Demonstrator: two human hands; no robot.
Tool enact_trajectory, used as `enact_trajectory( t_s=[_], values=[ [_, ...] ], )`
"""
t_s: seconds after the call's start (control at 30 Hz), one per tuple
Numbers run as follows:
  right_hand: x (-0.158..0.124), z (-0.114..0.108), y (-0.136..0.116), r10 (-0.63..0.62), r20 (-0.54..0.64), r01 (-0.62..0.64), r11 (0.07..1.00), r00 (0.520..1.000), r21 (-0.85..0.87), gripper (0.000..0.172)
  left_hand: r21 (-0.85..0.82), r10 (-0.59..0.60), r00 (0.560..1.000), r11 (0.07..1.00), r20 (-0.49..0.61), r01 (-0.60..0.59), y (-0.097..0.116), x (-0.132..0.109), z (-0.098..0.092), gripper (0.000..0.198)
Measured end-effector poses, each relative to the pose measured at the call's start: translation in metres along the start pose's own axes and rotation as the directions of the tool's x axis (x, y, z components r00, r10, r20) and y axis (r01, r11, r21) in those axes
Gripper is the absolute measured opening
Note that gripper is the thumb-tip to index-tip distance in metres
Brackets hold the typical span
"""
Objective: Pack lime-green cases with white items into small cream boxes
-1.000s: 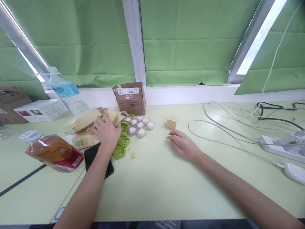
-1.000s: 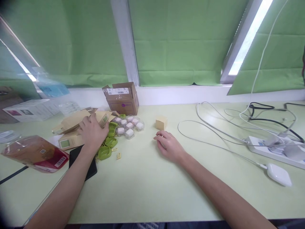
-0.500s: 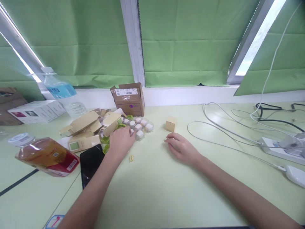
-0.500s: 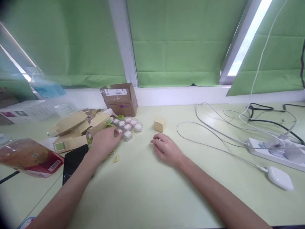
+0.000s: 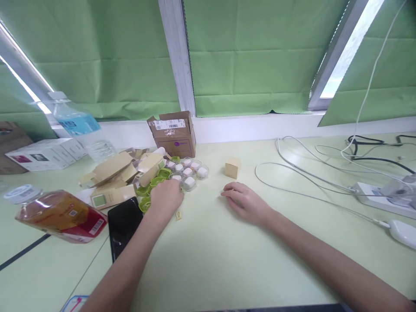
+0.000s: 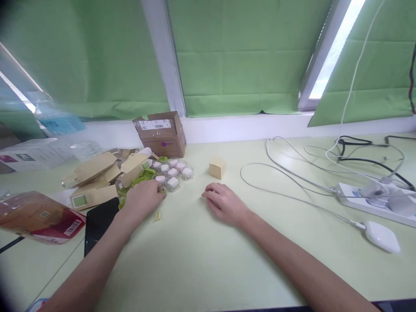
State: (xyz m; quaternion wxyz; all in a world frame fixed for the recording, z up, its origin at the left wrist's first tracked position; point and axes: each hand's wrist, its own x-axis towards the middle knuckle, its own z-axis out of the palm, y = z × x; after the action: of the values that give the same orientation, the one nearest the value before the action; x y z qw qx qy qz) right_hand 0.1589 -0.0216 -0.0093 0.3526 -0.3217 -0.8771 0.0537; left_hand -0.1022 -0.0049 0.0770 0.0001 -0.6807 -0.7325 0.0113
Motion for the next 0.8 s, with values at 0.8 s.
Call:
enact_trajectory(
  t_s=[0.8],
  values=[
    [0.004, -0.002, 0.0, 0.282, 0.028, -0.283, 0.956, 0.959, 0.078, 0.054, -0.085, 0.041, 0.984, 0.996, 0.172, -0.026, 0.003, -0.023, -0.019, 0.025]
  ],
)
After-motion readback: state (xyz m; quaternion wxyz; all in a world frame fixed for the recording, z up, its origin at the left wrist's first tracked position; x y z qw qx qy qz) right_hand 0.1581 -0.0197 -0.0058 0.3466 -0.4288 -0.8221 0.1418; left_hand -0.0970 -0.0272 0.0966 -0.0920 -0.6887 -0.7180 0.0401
